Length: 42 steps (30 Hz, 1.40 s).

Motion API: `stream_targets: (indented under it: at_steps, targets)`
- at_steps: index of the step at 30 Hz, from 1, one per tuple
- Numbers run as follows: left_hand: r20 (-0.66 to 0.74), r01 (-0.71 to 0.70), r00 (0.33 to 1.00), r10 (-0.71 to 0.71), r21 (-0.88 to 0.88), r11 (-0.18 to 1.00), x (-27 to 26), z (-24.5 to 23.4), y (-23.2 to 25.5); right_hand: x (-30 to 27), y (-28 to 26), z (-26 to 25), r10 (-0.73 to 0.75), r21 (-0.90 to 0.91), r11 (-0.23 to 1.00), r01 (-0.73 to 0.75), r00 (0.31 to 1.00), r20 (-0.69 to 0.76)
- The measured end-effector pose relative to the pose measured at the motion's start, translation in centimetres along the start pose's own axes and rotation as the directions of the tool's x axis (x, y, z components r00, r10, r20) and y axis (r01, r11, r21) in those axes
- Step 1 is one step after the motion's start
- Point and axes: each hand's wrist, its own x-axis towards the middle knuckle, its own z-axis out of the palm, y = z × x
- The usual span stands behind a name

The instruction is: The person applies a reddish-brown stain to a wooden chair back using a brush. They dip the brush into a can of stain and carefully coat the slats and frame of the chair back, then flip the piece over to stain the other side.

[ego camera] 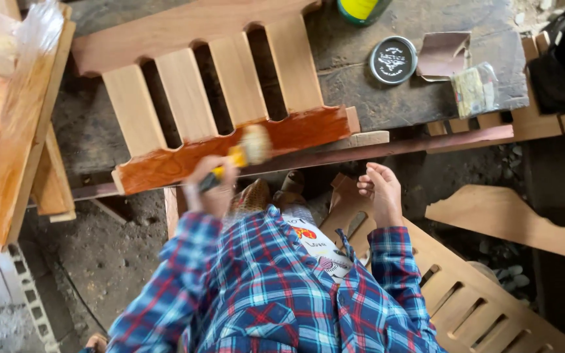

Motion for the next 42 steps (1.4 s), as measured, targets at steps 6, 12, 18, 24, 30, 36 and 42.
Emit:
stream_targets:
  at_steps: [6,12,18,24,30,36,42]
  targets:
    - [-0.034,-0.071,0.994,0.099,0.476,0.877,-1.3,-6.4,0.3,-0.2,-1.8,2.1,-0.074,-0.033,0.997,0.075,0.997,0.024]
    - [-0.05,0.011,0.999,-0.002,0.173,0.985,-2.4,5.7,2.3,-0.1,-1.3,2.3,-0.077,-0.031,0.996,0.078,0.996,0.051]
    - [0.059,0.126,0.99,-0.126,0.002,0.992,-2.5,8.3,3.4,0.1,-0.6,2.3,-0.095,-0.076,0.992,0.099,0.993,0.065]
    - [-0.128,0.114,0.988,-0.09,0.196,0.974,-3.1,-4.4,1.9,0.6,-1.9,4.0,-0.095,-0.088,0.991,0.104,0.99,0.101]
    - [-0.093,0.045,0.996,-0.007,0.42,0.907,-1.8,-5.4,6.4,0.9,-2.7,4.7,-0.113,-0.085,0.989,0.124,0.985,0.128]
    - [0.088,0.277,0.96,-0.265,-0.187,0.943,0.2,9.2,8.9,0.8,-0.6,3.6,-0.079,-0.067,0.994,0.084,0.994,0.074]
    - [0.223,0.356,0.925,-0.309,-0.214,0.91,0.8,14.2,5.2,0.6,0.3,2.6,-0.013,-0.049,0.999,0.013,1.0,0.01]
